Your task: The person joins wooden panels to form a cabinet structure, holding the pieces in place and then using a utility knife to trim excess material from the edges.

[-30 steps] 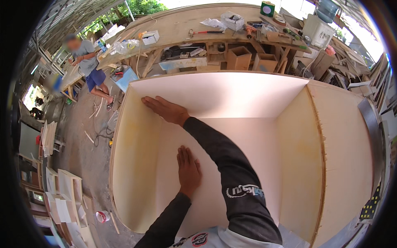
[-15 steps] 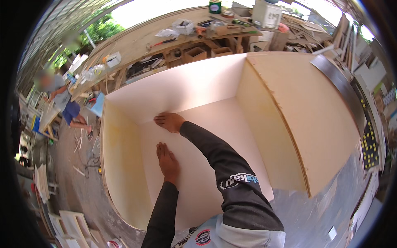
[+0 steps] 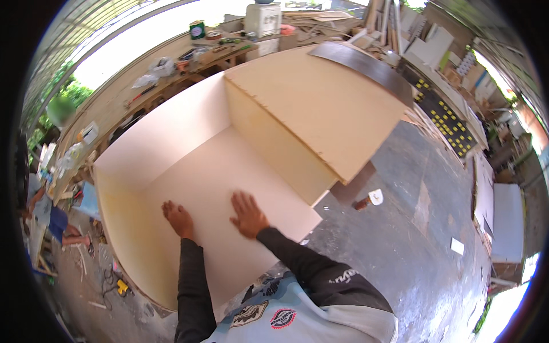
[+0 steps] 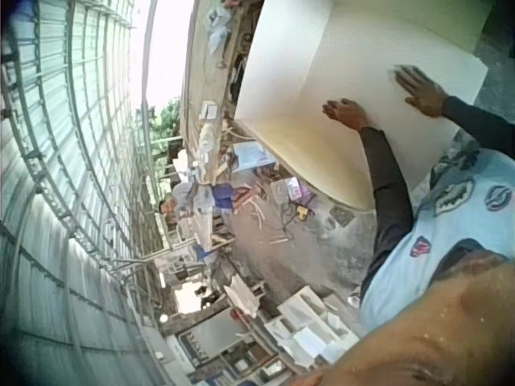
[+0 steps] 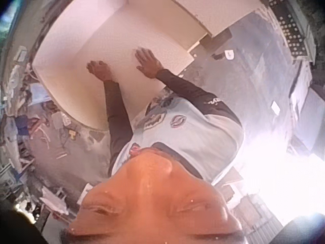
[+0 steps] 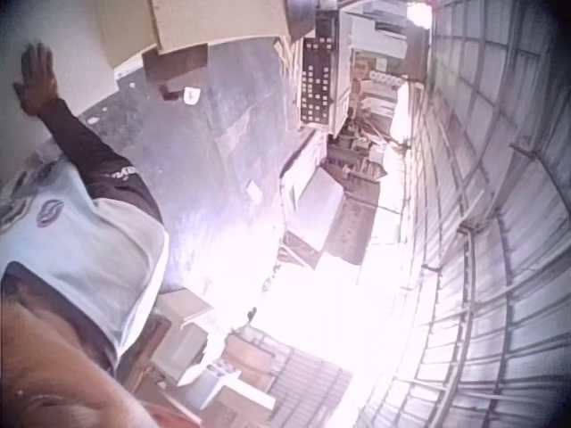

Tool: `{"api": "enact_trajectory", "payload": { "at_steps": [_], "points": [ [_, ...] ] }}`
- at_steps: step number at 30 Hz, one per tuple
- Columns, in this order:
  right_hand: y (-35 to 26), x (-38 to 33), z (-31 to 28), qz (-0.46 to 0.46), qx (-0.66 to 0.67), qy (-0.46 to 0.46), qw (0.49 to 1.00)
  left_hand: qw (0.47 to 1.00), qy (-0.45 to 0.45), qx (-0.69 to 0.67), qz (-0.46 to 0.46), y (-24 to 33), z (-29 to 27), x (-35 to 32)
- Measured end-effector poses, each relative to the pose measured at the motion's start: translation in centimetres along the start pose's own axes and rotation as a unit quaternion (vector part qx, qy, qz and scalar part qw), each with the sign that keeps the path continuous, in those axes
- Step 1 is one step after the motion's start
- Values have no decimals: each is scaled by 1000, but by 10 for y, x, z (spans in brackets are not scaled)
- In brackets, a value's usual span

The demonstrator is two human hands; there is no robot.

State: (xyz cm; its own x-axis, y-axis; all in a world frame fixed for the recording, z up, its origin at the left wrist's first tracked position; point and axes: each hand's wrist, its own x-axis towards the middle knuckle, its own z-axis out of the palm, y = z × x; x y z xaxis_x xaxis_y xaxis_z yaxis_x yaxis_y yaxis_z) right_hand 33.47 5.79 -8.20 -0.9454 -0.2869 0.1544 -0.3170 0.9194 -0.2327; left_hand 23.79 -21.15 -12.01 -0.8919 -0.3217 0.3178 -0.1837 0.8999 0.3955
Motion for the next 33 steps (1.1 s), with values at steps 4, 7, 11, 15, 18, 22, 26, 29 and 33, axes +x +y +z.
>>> {"api": "enact_trajectory", "payload": {
  "at_steps": [4, 7, 11, 15, 18, 22, 26, 29, 33],
  "points": [
    [-21, -111, -37, -46, 36, -13, 998, 994, -49, 97, 25, 29, -16, -11],
    [-18, -150, -56, -71, 38, -51, 995, 980, -90, 161, 71, 55, -40, -41],
    [9, -187, -68, -183, 87, -30, 979, 970, -127, 161, 134, 85, -68, -110],
    [54, -181, -159, -31, 322, -239, 916, 967, -153, 131, 154, 92, -86, -165],
    [118, -179, -219, -75, 423, 36, 902, 961, -180, 135, 159, 103, -99, -197],
    [221, -185, -291, 31, 316, 340, 885, 962, -210, 109, 133, 140, -112, -245],
    [339, -175, -325, 205, 184, 564, 778, 953, -226, -191, 60, 166, -124, -281],
    [425, -174, -328, 261, 218, 554, 760, 882, -128, -448, -74, 245, -154, -283],
    [501, -179, -298, 332, 133, 512, 781, 765, 31, -623, 160, 345, -228, -260]
  ]
}}
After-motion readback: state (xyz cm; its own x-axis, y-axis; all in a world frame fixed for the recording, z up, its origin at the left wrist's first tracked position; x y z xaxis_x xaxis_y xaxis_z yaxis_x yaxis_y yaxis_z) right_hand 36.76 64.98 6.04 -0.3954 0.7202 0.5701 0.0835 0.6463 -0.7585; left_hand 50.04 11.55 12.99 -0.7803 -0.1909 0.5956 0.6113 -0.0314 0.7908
